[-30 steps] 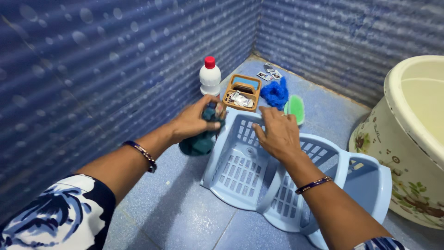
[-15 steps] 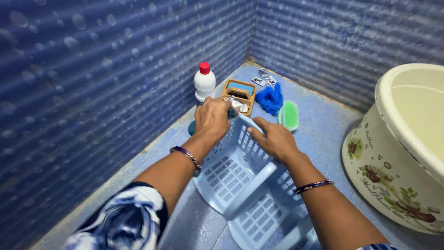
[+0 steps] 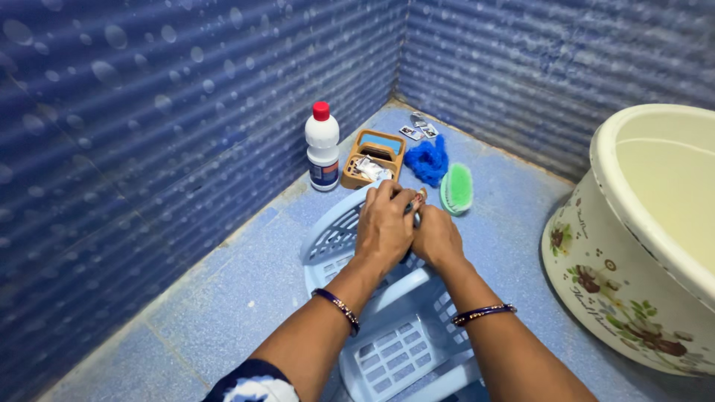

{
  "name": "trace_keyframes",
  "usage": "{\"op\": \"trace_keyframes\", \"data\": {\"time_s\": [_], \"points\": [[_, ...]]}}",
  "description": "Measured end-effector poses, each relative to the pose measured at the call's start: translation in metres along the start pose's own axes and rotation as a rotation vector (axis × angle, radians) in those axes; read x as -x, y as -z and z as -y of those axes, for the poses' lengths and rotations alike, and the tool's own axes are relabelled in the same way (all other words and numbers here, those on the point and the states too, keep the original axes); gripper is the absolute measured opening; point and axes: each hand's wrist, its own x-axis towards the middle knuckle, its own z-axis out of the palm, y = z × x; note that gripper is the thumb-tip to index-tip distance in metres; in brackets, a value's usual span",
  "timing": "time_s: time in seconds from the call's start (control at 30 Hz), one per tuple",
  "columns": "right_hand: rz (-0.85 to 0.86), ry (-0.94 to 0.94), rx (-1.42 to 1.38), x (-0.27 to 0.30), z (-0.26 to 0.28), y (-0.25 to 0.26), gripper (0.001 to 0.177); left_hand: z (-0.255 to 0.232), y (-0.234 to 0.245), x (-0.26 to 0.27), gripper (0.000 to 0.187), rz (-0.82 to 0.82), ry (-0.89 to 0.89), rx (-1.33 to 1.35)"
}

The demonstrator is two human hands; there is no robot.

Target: The person wipes down the parts of a disassembled plastic corner shelf using a cloth and then reassembles the shelf by snapping the tiers together.

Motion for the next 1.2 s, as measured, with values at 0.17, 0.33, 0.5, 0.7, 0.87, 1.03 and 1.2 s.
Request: {"op": "trace_keyframes", "data": {"time_s": [0.17, 0.33, 0.5, 0.7, 0.87, 1.03, 1.2], "points": [[0.031, -0.019, -0.027, 0.011, 0.014, 0.005, 0.032, 0.002, 0.004, -0.024, 0.016, -0.114, 0.082, -0.286], [0.016, -0.037, 0.021, 0.017, 0.022, 0.009, 0.038, -0.002, 0.0, -0.017, 0.017, -0.144, 0.152, -0.149], [0.026, -0.099, 0.006, 0.016, 0.016, 0.011, 0.035, -0.016, -0.004, 0.005, 0.014, -0.064, 0.163, 0.025], [0.021, -0.059, 0.04, 0.024, 0.026, 0.004, 0.03, 0.005, -0.003, -0.026, 0.016, -0.133, 0.088, -0.421], [0.027, -0.066, 0.035, 0.03, 0.035, 0.007, 0.032, 0.01, 0.002, -0.027, 0.019, -0.086, 0.098, -0.428], [-0.014, -0.028, 0.047, 0.024, 0.023, 0.005, 0.03, -0.006, 0.0, -0.006, 0.019, -0.069, 0.111, -0.174], [0.002, -0.085, 0.061, 0.024, 0.023, 0.004, 0.03, -0.001, 0.01, -0.016, 0.014, 0.034, -0.048, -0.358]]}}
